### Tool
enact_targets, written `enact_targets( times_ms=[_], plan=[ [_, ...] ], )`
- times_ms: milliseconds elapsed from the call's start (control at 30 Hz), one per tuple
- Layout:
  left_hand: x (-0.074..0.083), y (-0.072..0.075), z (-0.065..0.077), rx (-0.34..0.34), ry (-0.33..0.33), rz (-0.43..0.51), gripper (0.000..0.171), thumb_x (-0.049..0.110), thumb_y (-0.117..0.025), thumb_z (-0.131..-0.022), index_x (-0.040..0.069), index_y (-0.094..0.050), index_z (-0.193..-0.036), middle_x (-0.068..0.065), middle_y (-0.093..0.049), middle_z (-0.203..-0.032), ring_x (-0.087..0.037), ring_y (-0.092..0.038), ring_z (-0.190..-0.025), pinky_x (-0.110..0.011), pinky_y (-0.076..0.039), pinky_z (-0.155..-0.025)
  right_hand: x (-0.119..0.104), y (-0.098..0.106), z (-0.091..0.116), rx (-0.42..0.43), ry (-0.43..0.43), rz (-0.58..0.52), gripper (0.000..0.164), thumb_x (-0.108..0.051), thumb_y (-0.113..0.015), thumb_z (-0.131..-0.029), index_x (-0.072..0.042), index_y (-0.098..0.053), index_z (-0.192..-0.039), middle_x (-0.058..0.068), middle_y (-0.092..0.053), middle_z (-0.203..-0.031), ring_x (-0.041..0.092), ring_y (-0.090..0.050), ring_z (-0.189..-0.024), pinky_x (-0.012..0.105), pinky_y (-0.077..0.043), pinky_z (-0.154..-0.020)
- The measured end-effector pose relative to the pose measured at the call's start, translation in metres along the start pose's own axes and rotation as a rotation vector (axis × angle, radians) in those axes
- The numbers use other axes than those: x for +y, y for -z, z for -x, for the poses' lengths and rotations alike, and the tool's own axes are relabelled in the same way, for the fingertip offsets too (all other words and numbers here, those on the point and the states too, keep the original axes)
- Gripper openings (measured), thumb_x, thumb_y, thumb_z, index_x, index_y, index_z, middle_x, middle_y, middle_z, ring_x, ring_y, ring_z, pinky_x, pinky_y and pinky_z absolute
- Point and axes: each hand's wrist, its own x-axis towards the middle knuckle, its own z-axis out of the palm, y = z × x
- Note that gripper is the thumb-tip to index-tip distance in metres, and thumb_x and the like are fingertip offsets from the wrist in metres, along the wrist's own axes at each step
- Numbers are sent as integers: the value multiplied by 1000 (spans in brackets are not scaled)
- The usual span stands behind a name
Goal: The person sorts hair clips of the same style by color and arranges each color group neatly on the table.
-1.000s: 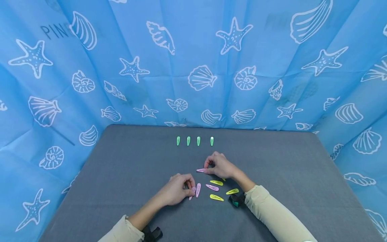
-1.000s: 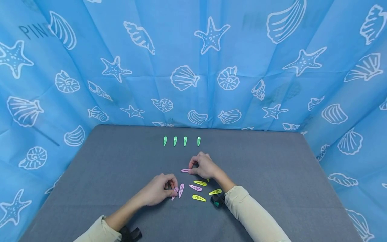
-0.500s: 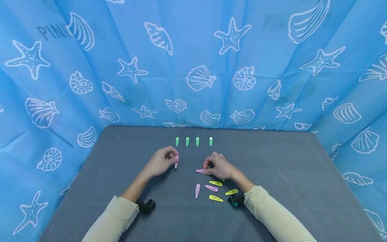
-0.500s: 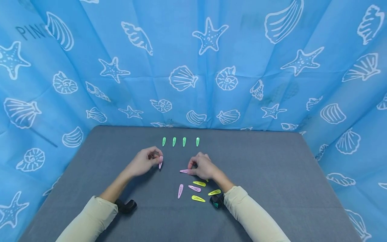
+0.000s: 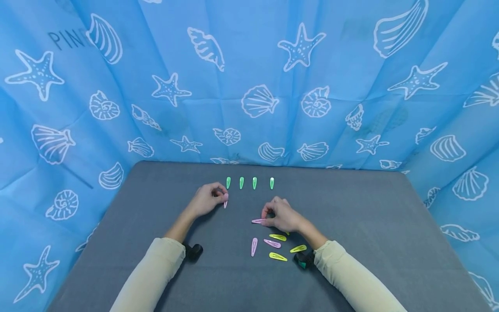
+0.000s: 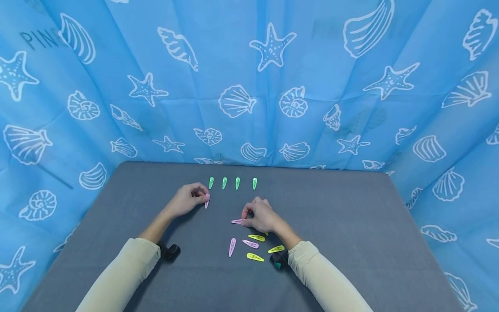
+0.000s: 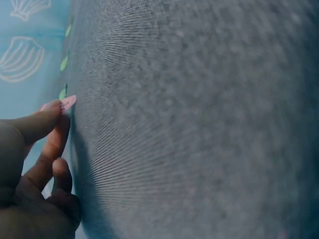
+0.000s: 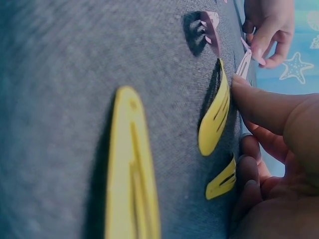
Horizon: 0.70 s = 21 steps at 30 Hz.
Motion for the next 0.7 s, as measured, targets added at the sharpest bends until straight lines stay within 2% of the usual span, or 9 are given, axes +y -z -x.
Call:
enact_targets(
  times_ms=[233,400,567,700],
  plan=[
    [-4,-2,-3,-18,30,-10,16,20,-73,-95,12,-71,-109,-3,-67,-92,-14,-58,-81,-31,-47,-75,-1,-1,1,-2,0,1,8,-20,-77,-92,-19,-70,-88,6,-53,-98,21,-39,-97,35,-29,-79],
    [-7,4,-5,-81,31,14,28,24,-74,-95,7,-70,-117,-6,-65,-95,-15,-55,-82,-30,-44,-75,-1,-1,0,-2,-2,14,8,-20,-77,-92,-19,-70,-88,6,-53,-99,21,-40,-97,35,-30,-79],
    [-6,10,-7,-158,56,38,47,22,-85,-84,9,-67,-126,-6,-59,-101,-18,-49,-85,-32,-40,-76,-1,0,0,3,6,24,9,-20,-76,-92,-19,-69,-86,5,-53,-99,22,-40,-97,35,-30,-79],
    [-3,11,-6,-196,54,28,52,18,-89,-79,11,-68,-126,-6,-57,-102,-20,-46,-86,-33,-39,-76,2,0,3,1,54,23,11,-18,-75,-93,-17,-68,-85,5,-55,-98,20,-42,-94,33,-31,-80]
  ],
)
